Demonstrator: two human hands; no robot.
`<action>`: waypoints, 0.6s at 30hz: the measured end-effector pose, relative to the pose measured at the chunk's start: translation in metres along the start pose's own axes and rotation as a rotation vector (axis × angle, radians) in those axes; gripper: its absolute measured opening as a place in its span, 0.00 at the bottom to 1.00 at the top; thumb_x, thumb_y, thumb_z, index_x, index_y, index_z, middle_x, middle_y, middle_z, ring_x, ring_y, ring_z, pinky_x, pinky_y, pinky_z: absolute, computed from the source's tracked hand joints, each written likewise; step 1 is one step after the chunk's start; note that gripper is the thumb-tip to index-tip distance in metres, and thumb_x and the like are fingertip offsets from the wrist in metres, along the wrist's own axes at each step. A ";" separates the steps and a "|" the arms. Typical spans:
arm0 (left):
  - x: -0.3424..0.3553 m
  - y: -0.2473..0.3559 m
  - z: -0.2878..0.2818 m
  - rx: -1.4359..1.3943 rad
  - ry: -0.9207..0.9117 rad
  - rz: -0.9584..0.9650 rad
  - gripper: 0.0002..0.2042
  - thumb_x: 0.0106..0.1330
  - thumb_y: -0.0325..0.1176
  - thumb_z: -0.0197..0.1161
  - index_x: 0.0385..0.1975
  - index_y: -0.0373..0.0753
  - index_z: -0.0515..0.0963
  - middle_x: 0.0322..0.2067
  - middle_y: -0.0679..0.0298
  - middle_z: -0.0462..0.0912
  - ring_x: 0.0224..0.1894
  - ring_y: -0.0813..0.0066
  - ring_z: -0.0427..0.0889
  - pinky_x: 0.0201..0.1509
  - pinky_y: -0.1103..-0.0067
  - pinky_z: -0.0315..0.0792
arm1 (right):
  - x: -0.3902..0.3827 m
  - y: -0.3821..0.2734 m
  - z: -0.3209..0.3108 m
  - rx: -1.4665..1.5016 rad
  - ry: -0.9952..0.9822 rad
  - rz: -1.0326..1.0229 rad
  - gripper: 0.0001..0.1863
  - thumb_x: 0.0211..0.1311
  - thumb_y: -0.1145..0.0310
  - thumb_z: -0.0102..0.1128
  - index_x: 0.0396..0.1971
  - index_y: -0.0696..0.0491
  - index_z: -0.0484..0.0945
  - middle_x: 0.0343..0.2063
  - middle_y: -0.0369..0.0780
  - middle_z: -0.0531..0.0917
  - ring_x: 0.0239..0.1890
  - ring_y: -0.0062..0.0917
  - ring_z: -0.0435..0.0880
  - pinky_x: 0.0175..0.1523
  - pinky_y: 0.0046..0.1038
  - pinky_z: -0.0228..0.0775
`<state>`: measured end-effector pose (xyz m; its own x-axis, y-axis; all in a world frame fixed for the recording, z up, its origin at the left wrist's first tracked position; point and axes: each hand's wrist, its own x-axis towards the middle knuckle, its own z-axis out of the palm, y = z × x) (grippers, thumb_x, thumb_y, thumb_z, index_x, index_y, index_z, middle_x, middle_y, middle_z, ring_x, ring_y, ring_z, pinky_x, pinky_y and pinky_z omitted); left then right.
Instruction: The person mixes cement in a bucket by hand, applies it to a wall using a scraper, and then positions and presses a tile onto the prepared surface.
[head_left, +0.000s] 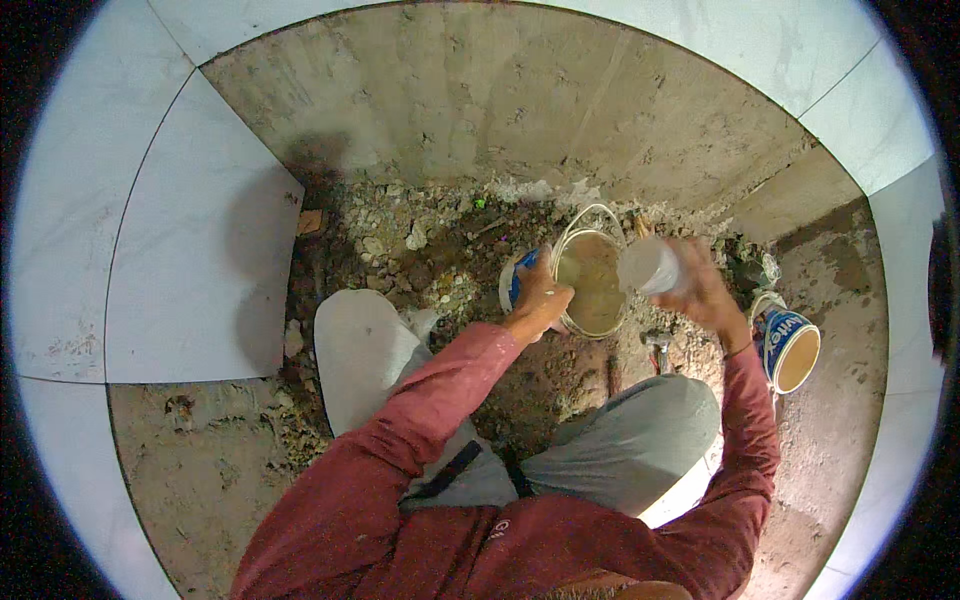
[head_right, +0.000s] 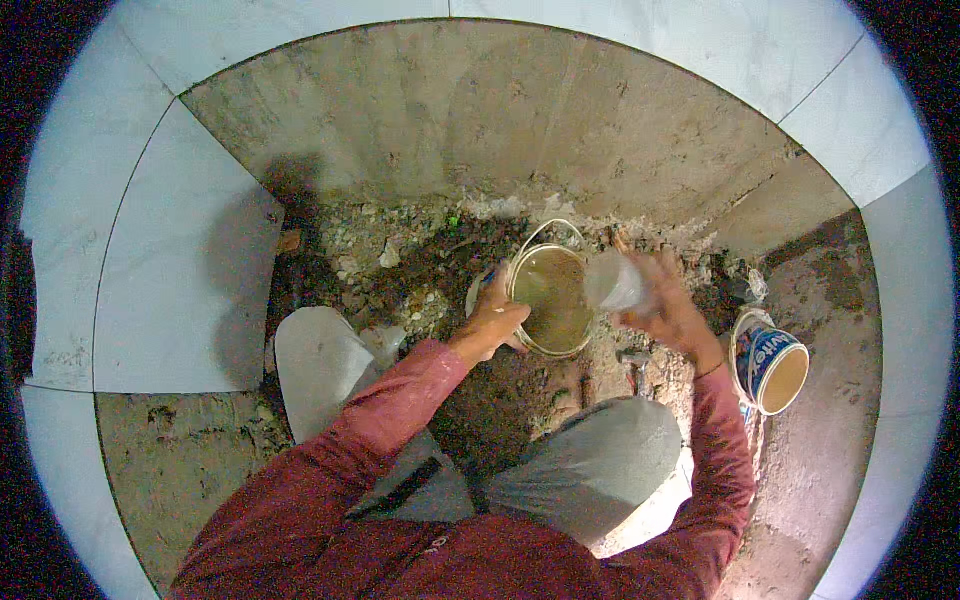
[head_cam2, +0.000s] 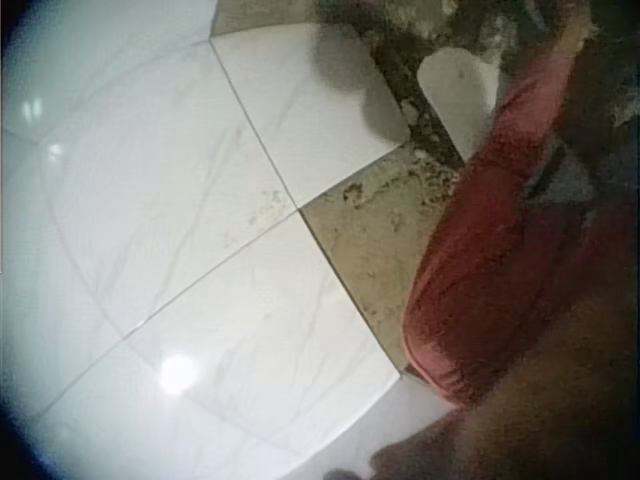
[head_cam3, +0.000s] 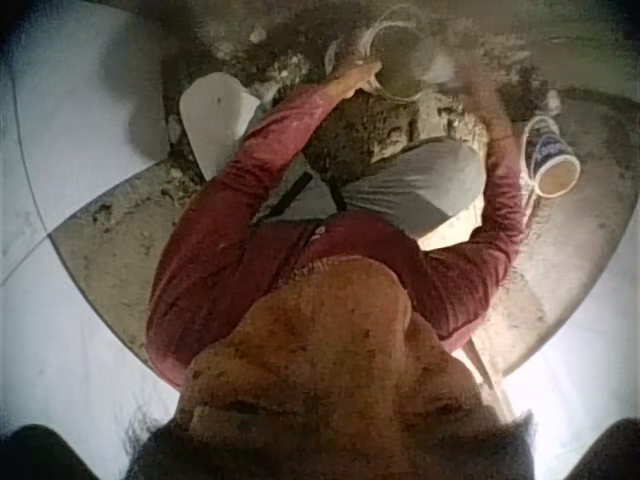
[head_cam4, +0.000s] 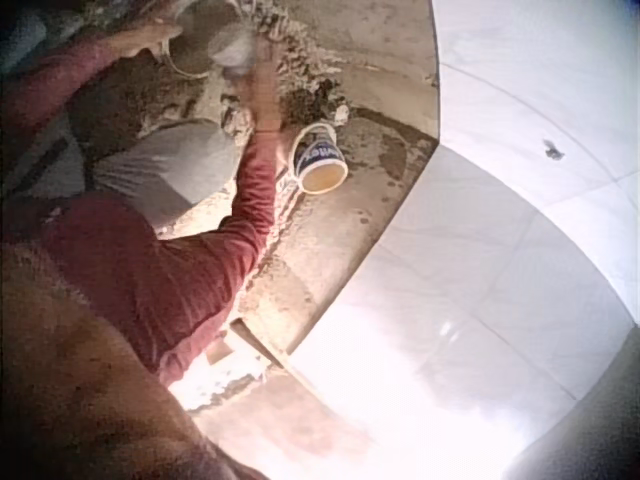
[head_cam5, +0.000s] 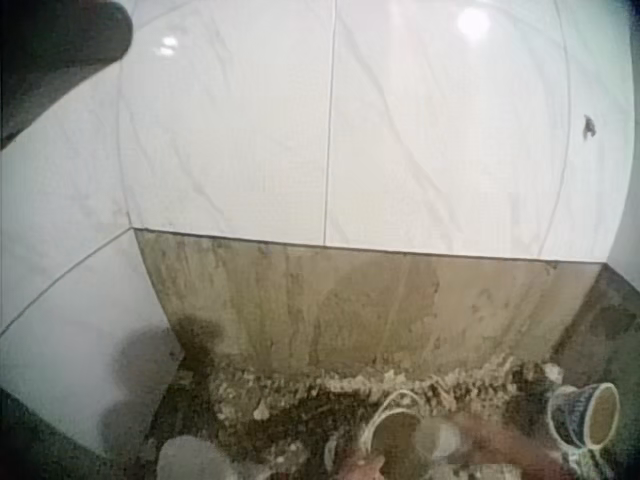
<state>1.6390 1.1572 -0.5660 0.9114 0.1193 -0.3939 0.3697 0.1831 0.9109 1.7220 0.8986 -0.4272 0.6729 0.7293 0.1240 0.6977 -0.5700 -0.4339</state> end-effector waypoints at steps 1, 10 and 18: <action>0.001 -0.002 0.003 0.038 0.021 -0.003 0.39 0.55 0.22 0.57 0.70 0.42 0.52 0.56 0.52 0.69 0.47 0.55 0.79 0.26 0.60 0.85 | -0.002 -0.007 0.017 -0.004 -0.101 -0.056 0.44 0.38 0.65 0.78 0.62 0.50 0.69 0.54 0.46 0.72 0.62 0.43 0.69 0.65 0.40 0.61; -0.018 0.006 0.029 0.528 0.040 0.226 0.40 0.53 0.24 0.56 0.72 0.39 0.55 0.65 0.39 0.63 0.65 0.42 0.66 0.68 0.63 0.62 | 0.014 0.006 0.180 -0.473 -0.259 -0.129 0.29 0.58 0.62 0.58 0.62 0.48 0.70 0.62 0.42 0.68 0.65 0.53 0.64 0.61 0.45 0.69; -0.011 -0.008 0.027 0.473 -0.028 0.155 0.37 0.52 0.23 0.55 0.69 0.44 0.61 0.60 0.45 0.71 0.63 0.49 0.69 0.66 0.66 0.64 | -0.006 0.010 0.190 0.668 -0.167 0.247 0.34 0.55 0.69 0.70 0.62 0.55 0.67 0.58 0.46 0.74 0.62 0.34 0.70 0.63 0.34 0.63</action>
<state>1.6308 1.1277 -0.5659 0.9643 0.0831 -0.2514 0.2647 -0.2980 0.9171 1.6781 0.9606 -0.6020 0.7078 0.6875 -0.1623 0.1962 -0.4120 -0.8898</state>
